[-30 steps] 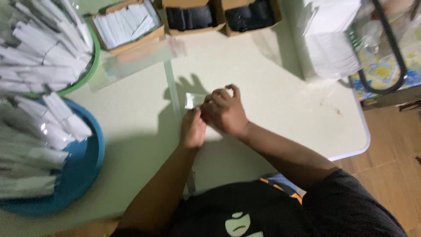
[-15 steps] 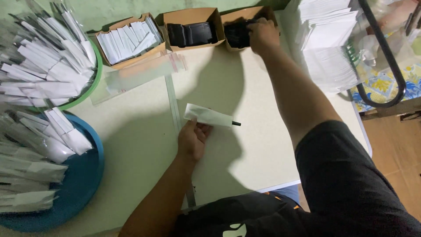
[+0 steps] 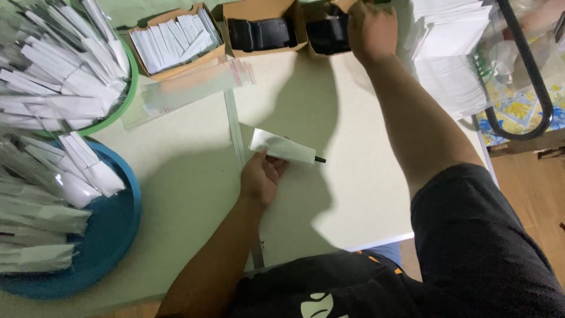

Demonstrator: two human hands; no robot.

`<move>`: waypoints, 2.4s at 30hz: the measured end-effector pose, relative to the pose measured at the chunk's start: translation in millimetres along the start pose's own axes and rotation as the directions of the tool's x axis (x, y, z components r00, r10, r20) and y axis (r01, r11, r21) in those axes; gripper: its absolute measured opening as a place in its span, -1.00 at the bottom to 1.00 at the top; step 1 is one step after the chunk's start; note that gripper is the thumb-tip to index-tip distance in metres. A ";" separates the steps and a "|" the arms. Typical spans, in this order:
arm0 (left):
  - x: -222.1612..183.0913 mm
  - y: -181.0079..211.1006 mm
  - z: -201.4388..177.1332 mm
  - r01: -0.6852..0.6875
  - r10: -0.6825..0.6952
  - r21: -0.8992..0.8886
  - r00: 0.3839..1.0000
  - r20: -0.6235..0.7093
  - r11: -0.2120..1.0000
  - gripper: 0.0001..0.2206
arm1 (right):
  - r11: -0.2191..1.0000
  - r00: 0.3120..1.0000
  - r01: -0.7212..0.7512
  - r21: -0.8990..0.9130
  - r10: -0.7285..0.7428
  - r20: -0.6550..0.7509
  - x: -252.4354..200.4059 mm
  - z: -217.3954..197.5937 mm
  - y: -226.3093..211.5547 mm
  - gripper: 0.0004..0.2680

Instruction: Folding paper napkins and packing them into plastic sleeves along with plastic spoons.

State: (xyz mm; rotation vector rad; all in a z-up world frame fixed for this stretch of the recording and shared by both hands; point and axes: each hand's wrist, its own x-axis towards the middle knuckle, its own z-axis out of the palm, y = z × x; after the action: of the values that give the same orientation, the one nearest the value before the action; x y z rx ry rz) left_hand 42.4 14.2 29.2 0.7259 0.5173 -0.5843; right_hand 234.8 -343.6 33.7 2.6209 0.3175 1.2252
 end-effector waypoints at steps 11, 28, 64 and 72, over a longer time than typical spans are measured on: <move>40.0 -31.1 -42.3 -0.072 0.090 -0.072 0.952 0.291 0.995 -0.75 | 0.511 0.737 -0.602 0.613 0.061 0.673 -44.7 -241.8 -143.1 -0.88; 1.5 -21.4 -11.2 -0.315 0.268 0.150 0.926 0.267 0.937 -0.74 | 0.631 0.553 -0.682 0.369 0.115 0.825 -72.9 -273.9 -180.1 -0.87; -43.9 -5.0 15.0 -0.335 0.248 0.319 0.926 0.283 0.887 -0.84 | 0.405 0.753 -0.658 0.635 0.365 0.547 -93.1 -241.7 -204.5 -0.81; -43.0 -18.3 -4.6 -0.600 0.195 0.604 0.775 0.601 0.524 -0.22 | 0.174 0.565 -0.824 0.540 0.169 0.808 -78.5 -252.6 -188.4 -0.84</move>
State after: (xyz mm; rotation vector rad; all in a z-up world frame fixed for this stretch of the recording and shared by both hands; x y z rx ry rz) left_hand -1.7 19.8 44.4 1.4484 -0.4409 -0.4840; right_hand -28.1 -158.2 78.6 4.2139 -0.2467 0.0179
